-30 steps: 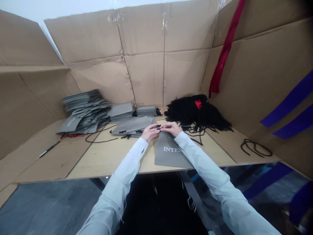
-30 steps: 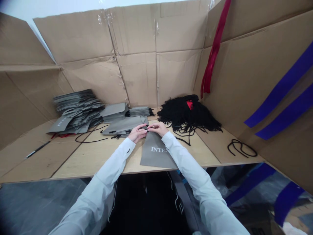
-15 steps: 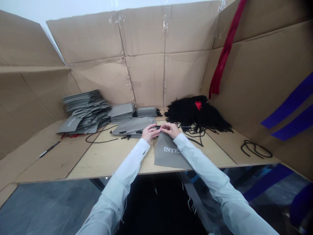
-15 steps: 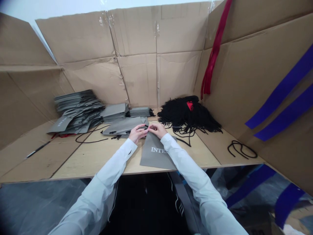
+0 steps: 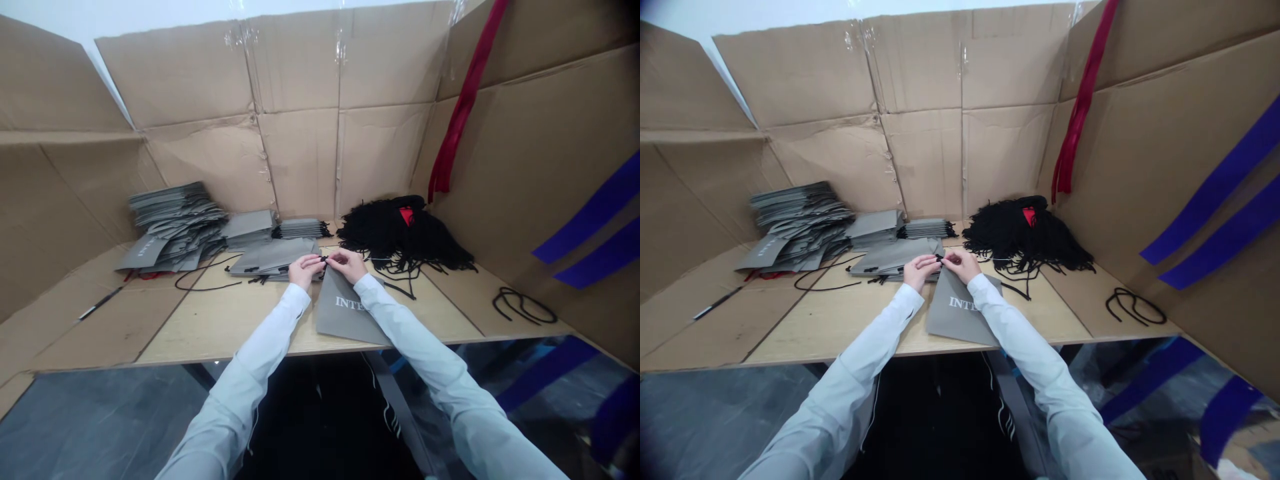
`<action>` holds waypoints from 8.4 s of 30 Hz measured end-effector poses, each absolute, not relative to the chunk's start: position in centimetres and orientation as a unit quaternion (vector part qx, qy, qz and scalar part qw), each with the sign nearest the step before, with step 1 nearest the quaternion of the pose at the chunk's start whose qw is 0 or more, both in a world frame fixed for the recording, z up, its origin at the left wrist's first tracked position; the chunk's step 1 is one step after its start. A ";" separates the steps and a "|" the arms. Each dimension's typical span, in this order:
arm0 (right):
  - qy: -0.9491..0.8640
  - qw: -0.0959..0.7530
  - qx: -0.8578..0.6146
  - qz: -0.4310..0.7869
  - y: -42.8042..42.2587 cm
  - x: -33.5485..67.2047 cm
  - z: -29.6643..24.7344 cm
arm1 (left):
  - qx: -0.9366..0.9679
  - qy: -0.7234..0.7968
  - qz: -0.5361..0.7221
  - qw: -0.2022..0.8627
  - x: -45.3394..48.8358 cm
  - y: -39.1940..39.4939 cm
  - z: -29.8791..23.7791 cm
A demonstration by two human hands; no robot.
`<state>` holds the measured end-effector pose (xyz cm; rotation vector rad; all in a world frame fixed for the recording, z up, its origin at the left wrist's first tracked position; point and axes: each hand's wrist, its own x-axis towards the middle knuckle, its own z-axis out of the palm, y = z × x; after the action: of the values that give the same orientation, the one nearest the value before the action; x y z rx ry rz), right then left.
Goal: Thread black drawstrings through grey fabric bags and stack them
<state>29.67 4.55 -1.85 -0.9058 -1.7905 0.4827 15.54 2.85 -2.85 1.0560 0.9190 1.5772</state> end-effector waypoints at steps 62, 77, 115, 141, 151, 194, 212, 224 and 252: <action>-0.808 0.467 -0.345 0.098 4.5 29.7 -2.4 | 0.404 0.349 0.567 0.627 15.3 2.8 -2.6; -0.759 0.503 -0.383 0.154 4.3 29.7 -2.4 | 0.456 0.358 0.549 0.601 14.9 3.3 -3.0; -0.738 0.516 -0.375 0.219 3.9 30.0 -1.5 | 0.443 0.349 0.537 0.627 15.1 3.0 -2.4; -0.818 0.425 -0.375 0.094 4.1 29.6 -1.9 | 0.762 0.468 0.418 0.157 14.6 3.1 -2.6; -0.766 0.480 -0.400 0.152 4.2 29.8 -2.0 | 0.523 0.425 0.520 0.525 15.5 3.2 -2.8; -0.827 0.401 -0.367 0.144 4.3 30.9 -1.1 | 0.731 0.378 0.414 0.388 13.8 3.9 -2.1; -0.817 0.391 -0.416 0.082 4.1 30.5 -1.4 | 0.682 0.424 0.449 0.392 15.1 3.8 -3.4; -0.846 0.334 -0.408 0.080 4.6 31.3 -1.1 | 0.692 0.416 0.430 0.403 13.9 4.6 -2.6; -0.845 0.353 -0.402 0.025 4.2 30.6 -1.6 | 0.680 0.391 0.345 0.516 12.8 4.6 -2.3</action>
<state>30.58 4.21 -1.65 -1.0397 -2.1855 0.0649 12.85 4.64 -2.29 1.6328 0.9403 0.8281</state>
